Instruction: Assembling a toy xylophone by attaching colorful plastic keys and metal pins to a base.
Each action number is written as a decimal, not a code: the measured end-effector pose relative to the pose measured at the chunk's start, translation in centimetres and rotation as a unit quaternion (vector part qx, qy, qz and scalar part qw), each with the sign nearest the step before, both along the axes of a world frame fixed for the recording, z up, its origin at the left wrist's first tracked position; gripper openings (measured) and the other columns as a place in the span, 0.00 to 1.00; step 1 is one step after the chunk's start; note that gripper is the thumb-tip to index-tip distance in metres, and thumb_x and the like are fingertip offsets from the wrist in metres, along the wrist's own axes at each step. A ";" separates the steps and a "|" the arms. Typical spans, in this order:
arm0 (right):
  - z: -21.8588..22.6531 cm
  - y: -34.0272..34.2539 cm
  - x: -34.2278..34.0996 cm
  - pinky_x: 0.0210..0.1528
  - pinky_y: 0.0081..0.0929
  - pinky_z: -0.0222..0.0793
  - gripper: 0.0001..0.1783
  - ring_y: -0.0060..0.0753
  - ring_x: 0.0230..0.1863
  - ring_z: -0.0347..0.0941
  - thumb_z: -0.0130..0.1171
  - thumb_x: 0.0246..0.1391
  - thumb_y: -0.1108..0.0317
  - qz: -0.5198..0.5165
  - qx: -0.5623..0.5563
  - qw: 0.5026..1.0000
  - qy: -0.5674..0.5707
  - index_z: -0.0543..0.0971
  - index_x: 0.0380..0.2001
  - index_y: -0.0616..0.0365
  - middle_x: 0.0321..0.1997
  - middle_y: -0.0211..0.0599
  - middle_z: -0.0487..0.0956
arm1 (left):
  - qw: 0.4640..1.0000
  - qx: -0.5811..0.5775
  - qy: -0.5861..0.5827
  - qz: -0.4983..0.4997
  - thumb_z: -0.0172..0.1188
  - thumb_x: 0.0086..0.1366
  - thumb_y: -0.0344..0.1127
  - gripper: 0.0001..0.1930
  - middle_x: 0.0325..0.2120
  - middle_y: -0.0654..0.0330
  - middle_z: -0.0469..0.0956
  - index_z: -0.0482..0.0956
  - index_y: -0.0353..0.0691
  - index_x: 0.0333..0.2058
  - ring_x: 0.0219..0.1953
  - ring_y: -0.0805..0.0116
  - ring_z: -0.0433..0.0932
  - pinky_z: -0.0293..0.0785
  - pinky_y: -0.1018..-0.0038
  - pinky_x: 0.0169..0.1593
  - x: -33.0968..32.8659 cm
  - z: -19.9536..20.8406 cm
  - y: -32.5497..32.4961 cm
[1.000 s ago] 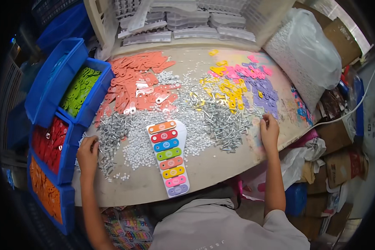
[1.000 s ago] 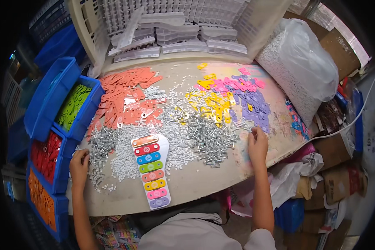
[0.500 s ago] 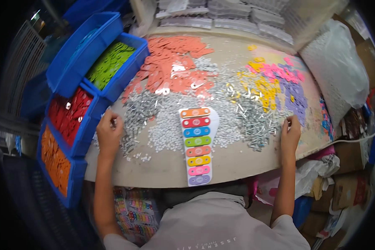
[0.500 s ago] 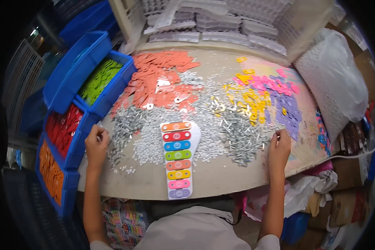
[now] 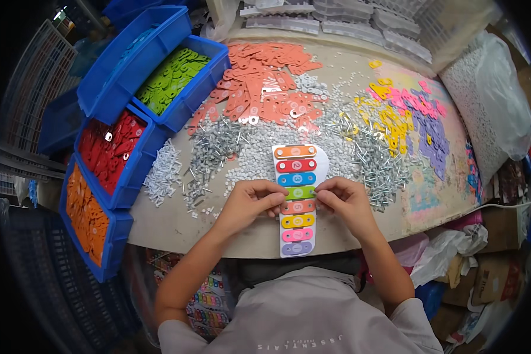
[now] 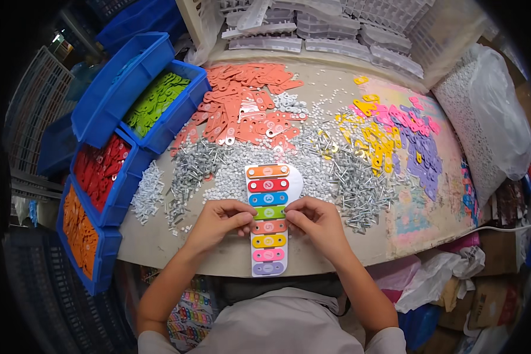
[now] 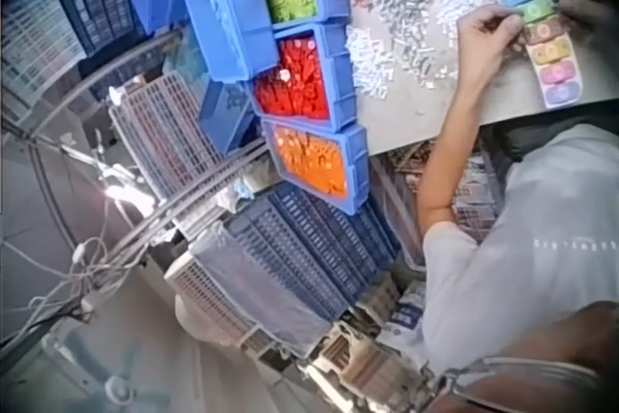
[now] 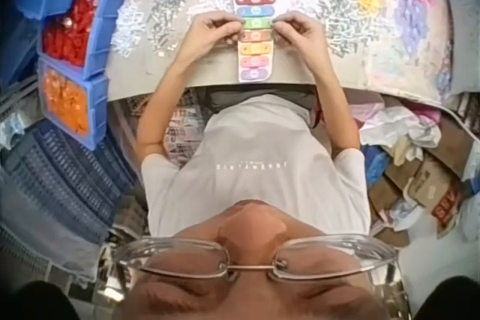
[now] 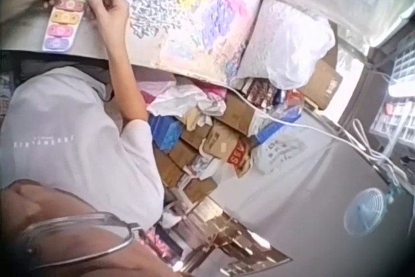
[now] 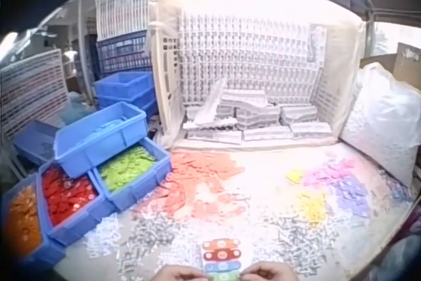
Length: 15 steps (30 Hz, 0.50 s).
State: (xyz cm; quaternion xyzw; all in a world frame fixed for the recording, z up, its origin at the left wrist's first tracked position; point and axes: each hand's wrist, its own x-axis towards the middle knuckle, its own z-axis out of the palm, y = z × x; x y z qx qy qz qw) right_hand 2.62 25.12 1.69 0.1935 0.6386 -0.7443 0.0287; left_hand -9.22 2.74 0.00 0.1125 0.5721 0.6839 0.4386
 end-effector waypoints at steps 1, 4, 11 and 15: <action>0.0 0.0 -0.1 0.30 0.15 0.67 0.06 0.16 0.28 0.74 0.61 0.62 0.71 0.004 -0.004 1.000 -0.009 0.80 0.39 0.63 0.29 0.30 0.81 | 1.000 -0.004 -0.002 -0.002 0.62 0.66 0.28 0.08 0.29 0.58 0.83 0.81 0.31 0.41 0.27 0.77 0.79 0.76 0.82 0.33 0.0 -0.2 0.2; -0.2 0.0 -0.6 0.28 0.14 0.65 0.07 0.14 0.27 0.73 0.61 0.62 0.70 0.000 -0.007 1.000 -0.007 0.80 0.39 0.63 0.29 0.29 0.81 | 1.000 -0.001 -0.012 0.024 0.62 0.67 0.29 0.07 0.28 0.59 0.83 0.81 0.31 0.41 0.27 0.78 0.79 0.76 0.82 0.32 -0.2 -0.3 0.6; -0.7 0.6 -2.6 0.25 0.13 0.62 0.07 0.11 0.25 0.70 0.61 0.62 0.70 -0.007 0.018 0.999 0.026 0.79 0.38 0.62 0.28 0.28 0.80 | 0.999 -0.013 0.011 0.034 0.62 0.67 0.30 0.06 0.27 0.62 0.82 0.82 0.34 0.39 0.24 0.80 0.78 0.73 0.85 0.29 -2.3 -0.7 1.5; -1.1 0.9 -3.0 0.22 0.13 0.59 0.08 0.11 0.22 0.68 0.63 0.60 0.69 0.004 0.040 0.999 0.008 0.78 0.38 0.62 0.25 0.27 0.79 | 0.999 -0.026 0.008 0.025 0.64 0.66 0.32 0.12 0.25 0.63 0.81 0.77 0.34 0.45 0.22 0.81 0.75 0.69 0.84 0.25 -2.3 -0.5 1.8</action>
